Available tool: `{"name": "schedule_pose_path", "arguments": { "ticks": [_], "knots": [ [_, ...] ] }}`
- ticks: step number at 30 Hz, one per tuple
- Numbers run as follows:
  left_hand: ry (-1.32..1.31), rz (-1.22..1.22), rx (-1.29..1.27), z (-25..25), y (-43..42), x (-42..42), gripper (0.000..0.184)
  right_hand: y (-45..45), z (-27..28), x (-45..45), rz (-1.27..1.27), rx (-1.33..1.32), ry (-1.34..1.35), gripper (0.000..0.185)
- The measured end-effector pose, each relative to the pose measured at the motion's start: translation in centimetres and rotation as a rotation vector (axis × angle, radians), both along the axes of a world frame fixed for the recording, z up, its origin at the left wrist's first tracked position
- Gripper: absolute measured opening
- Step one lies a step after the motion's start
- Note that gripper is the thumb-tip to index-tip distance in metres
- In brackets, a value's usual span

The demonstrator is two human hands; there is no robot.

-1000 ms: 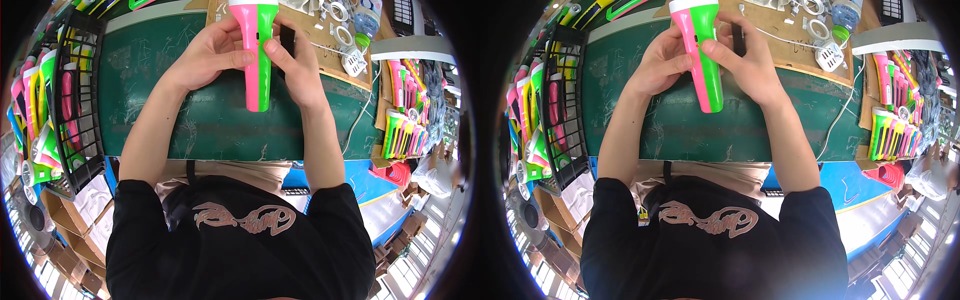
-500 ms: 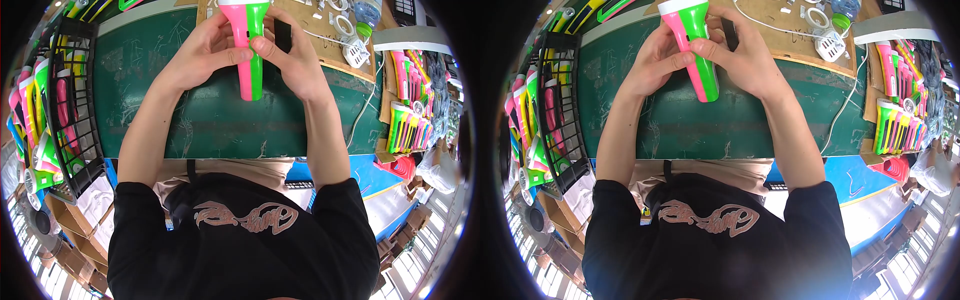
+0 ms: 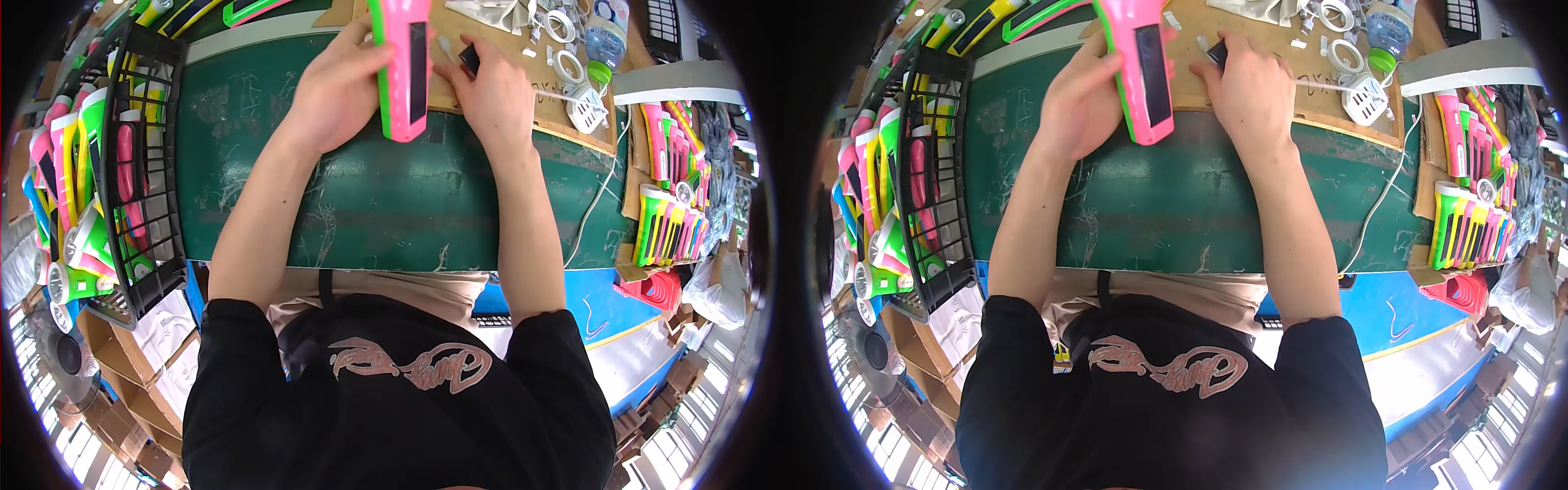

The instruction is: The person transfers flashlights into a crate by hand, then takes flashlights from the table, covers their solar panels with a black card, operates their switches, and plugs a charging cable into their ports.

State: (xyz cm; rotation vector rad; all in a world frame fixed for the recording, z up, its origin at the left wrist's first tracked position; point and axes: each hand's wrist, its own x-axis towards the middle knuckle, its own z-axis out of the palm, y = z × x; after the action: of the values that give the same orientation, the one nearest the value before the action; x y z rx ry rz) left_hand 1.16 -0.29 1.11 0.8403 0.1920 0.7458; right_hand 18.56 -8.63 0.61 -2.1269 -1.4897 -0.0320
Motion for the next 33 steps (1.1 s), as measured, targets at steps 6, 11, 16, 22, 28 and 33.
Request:
{"name": "schedule_pose_path", "arguments": {
  "ticks": [6, 11, 16, 22, 28, 33],
  "knots": [
    [0.174, 0.024, 0.341, -1.1, 0.0, 0.0, 0.068, -0.8, -0.7, 1.1, 0.098, 0.02, -0.068, 0.023],
    [0.187, 0.01, 0.343, -1.5, 0.2, 0.0, 0.076, -0.9, -1.2, 1.3, 0.119, 0.089, -0.075, 0.022],
    [0.193, 0.03, 0.347, -1.2, 0.0, 0.0, 0.079, -1.2, -0.4, 0.9, 0.135, 0.056, -0.102, 0.019],
    [0.411, -0.003, 0.17, 1.1, -0.5, -0.6, 0.07, -1.1, -0.3, 1.4, 0.137, 0.116, 0.069, 0.016],
    [0.063, -0.07, 0.013, -0.1, -0.2, 0.0, 0.059, -2.3, 2.8, 0.5, 0.104, 0.276, 0.198, 0.011],
    [0.465, 0.128, 0.457, 0.5, -1.7, 0.1, 0.076, -2.9, 3.8, 0.5, 0.309, 0.374, 0.215, 0.011]
  ]
}}
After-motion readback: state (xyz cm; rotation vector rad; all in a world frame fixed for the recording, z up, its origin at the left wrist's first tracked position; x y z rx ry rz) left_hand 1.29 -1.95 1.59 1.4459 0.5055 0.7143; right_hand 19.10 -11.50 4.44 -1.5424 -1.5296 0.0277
